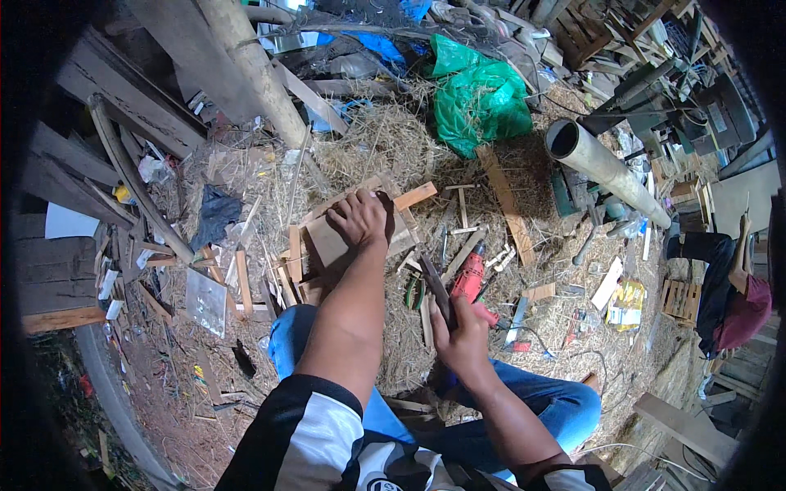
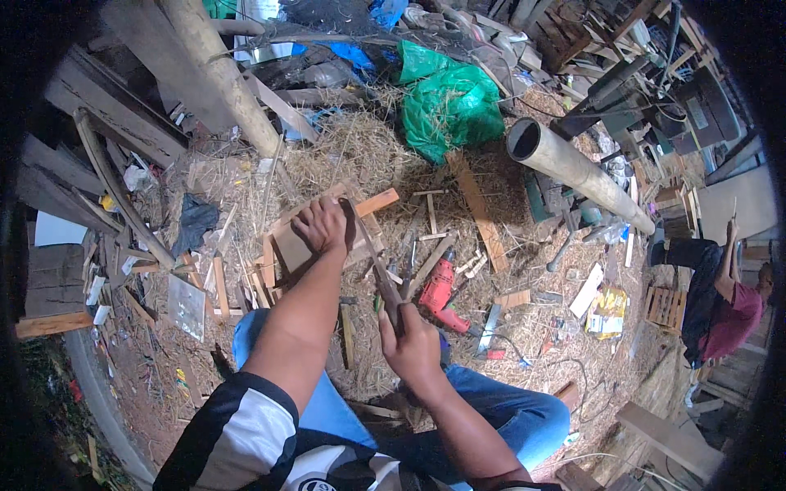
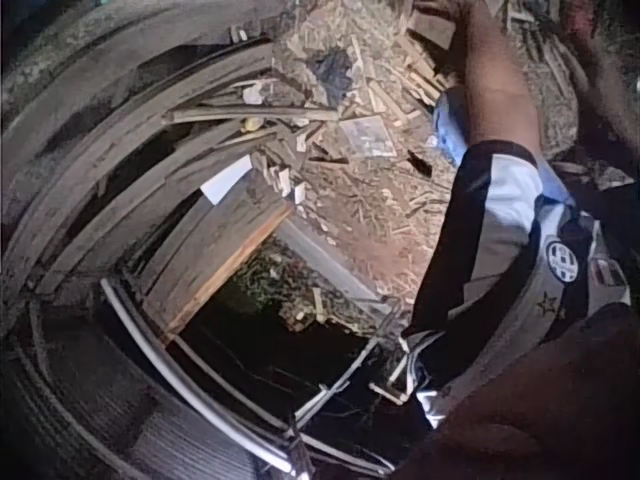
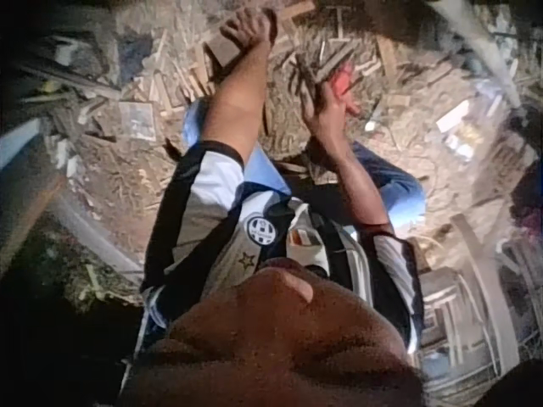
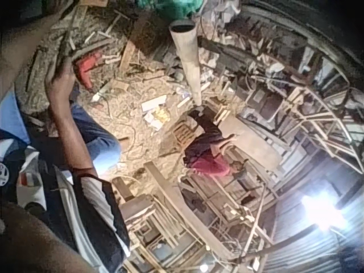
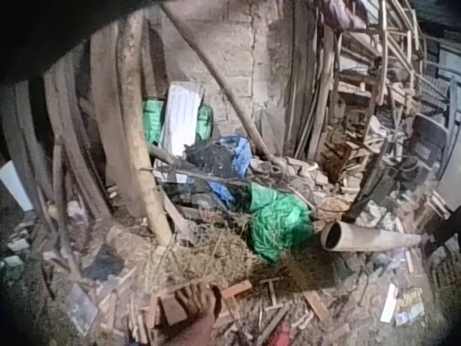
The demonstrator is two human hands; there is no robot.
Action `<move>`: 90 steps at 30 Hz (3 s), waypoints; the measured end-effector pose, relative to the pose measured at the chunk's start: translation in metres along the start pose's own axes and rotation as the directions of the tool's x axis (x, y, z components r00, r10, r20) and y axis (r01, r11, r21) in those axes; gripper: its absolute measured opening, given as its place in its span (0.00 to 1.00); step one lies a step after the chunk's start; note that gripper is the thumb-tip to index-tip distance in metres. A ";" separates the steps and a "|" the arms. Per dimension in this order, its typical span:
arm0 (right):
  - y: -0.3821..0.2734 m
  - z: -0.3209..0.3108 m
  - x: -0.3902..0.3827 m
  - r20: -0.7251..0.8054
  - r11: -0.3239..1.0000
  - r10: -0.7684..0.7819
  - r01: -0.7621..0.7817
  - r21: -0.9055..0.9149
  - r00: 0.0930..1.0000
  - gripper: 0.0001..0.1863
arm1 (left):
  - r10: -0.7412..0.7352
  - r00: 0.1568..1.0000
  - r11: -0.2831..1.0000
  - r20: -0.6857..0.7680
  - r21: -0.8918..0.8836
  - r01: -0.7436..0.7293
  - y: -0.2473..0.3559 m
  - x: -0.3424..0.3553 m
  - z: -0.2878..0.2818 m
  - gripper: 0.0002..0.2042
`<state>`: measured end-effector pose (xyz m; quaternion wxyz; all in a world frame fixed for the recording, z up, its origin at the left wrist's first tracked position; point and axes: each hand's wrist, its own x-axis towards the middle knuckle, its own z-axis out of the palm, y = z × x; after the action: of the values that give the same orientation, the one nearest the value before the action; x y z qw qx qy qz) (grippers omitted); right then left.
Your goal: The person assembles a wooden box, applying glue to wooden strips, positioning them onto the box frame, and sawing off excess wood before hammering pieces into place.
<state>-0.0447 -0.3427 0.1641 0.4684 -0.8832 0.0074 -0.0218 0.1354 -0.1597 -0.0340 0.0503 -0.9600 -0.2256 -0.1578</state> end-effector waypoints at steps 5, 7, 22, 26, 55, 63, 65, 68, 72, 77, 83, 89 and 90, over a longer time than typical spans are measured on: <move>0.015 0.026 0.047 0.046 0.995 0.100 -0.100 -0.018 0.994 0.13 | 0.004 0.999 1.000 0.049 -0.010 -0.004 0.007 -0.002 -0.002 0.12; 0.011 0.013 0.024 0.056 0.996 0.090 -0.089 -0.017 0.994 0.13 | 0.017 0.998 1.000 0.054 0.007 -0.018 0.001 -0.005 -0.002 0.12; 0.007 0.027 0.031 0.047 0.987 0.160 -0.160 -0.008 0.986 0.14 | 0.023 1.000 0.999 0.009 0.025 -0.023 0.001 -0.008 -0.003 0.11; 0.005 0.026 0.041 0.027 0.994 0.111 -0.111 0.006 0.993 0.16 | 0.026 1.000 0.999 -0.012 -0.025 -0.026 0.002 -0.003 0.001 0.12; 0.019 -0.001 0.014 -0.008 0.998 0.065 -0.065 0.008 0.998 0.20 | -0.071 0.995 0.992 0.076 -0.095 0.078 0.004 0.000 0.005 0.15; -0.007 -0.017 0.022 0.068 0.989 0.147 -0.145 -0.025 0.987 0.16 | -0.050 0.995 0.999 0.086 0.001 0.050 -0.001 0.002 0.022 0.14; 0.004 -0.005 0.036 0.045 0.990 0.139 -0.139 0.005 0.989 0.16 | -0.030 0.998 0.999 0.050 0.013 0.029 0.007 0.008 0.024 0.14; 0.000 -0.018 0.016 0.081 0.990 0.135 -0.137 0.020 0.988 0.15 | -0.066 0.995 0.996 0.076 -0.048 0.070 0.002 0.005 0.016 0.13; 0.017 0.001 0.020 0.050 0.996 0.090 -0.089 -0.013 0.995 0.15 | -0.040 0.998 0.998 0.052 -0.039 0.042 0.001 -0.007 0.008 0.13; 0.023 0.005 0.031 0.108 0.988 0.152 -0.151 -0.020 0.982 0.15 | -0.051 0.992 0.998 0.115 -0.021 0.053 0.004 0.002 -0.001 0.13; 0.027 0.029 0.044 0.028 0.997 0.075 -0.075 -0.012 0.997 0.15 | -0.035 0.995 0.998 0.095 -0.055 0.040 0.004 -0.006 0.016 0.14; 0.022 -0.004 0.014 0.068 0.997 0.078 -0.080 0.021 0.995 0.14 | -0.030 0.998 0.999 0.056 -0.033 0.032 0.003 -0.003 -0.003 0.13; 0.022 -0.001 0.019 0.055 0.997 0.072 -0.073 0.014 0.996 0.15 | -0.052 0.996 0.998 0.071 -0.031 0.054 0.004 -0.001 -0.002 0.13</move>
<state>-0.0251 -0.3562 0.1467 0.4758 -0.8789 0.0266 0.0191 0.1359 -0.1637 -0.0328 0.0223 -0.9594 -0.2499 -0.1289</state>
